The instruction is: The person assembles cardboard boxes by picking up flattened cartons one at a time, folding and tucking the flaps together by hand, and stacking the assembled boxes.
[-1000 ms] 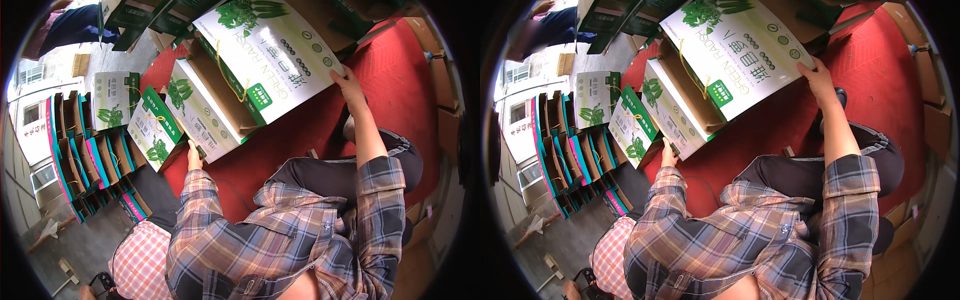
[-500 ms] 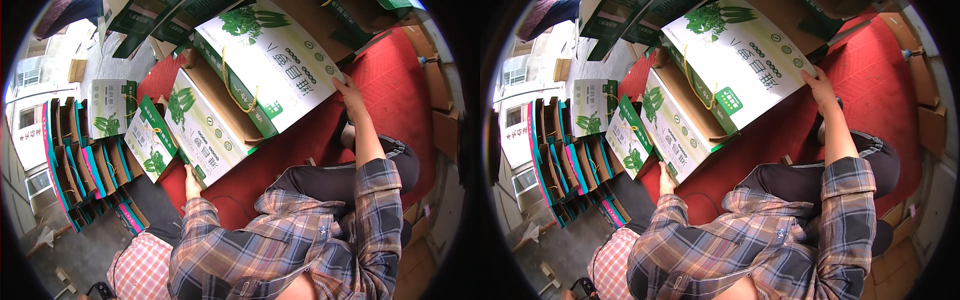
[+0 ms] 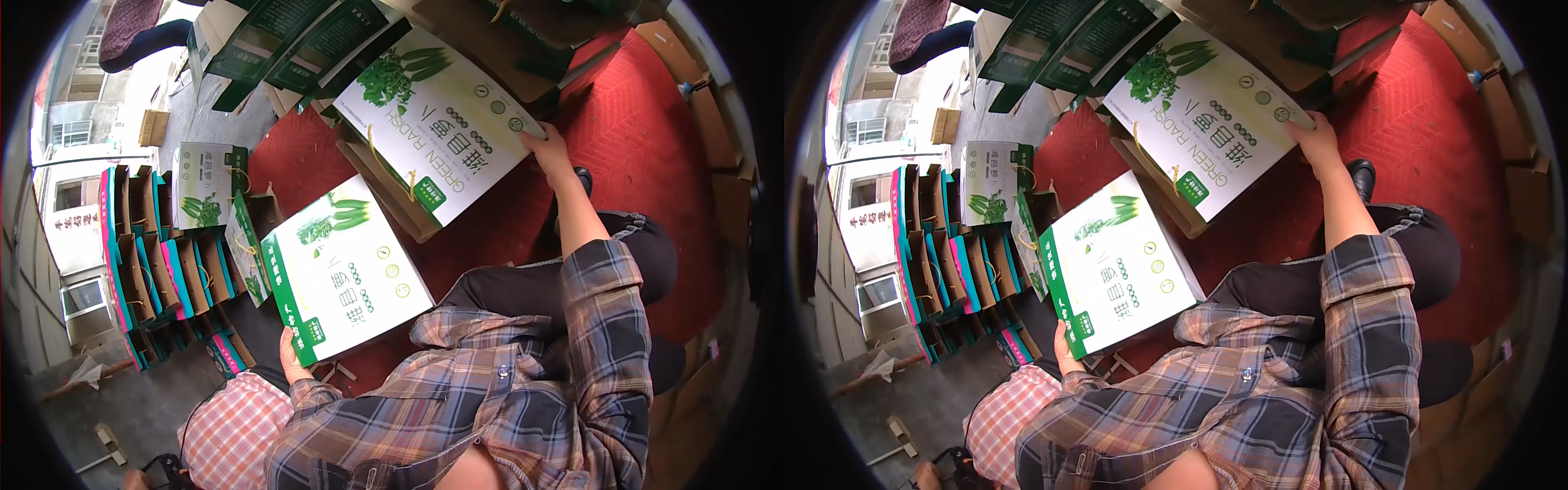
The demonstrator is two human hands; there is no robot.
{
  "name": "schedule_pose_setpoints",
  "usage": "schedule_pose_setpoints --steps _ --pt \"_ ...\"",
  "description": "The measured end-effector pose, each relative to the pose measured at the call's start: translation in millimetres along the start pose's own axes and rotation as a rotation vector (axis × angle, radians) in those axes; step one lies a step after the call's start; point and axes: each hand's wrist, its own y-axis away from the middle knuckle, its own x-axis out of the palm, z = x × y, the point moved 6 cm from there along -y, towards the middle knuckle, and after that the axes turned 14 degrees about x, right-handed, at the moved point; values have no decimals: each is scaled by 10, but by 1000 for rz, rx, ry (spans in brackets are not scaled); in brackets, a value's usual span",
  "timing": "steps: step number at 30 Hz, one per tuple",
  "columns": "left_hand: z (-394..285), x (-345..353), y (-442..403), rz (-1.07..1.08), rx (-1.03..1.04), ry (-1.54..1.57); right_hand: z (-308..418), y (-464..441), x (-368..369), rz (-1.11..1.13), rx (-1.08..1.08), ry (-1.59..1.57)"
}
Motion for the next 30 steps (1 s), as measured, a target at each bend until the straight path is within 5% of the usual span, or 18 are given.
schedule_pose_setpoints --steps 8,16,24,30 --pt "-646 524 191 78 259 46 -1 2 349 -1 -29 83" --pt "-639 2068 -189 580 322 196 -62 57 301 102 40 37" --pt "317 3332 -1138 522 140 311 7 162 -88 115 214 -412" --pt "437 3851 -1138 431 263 225 164 443 -122 54 96 -350"
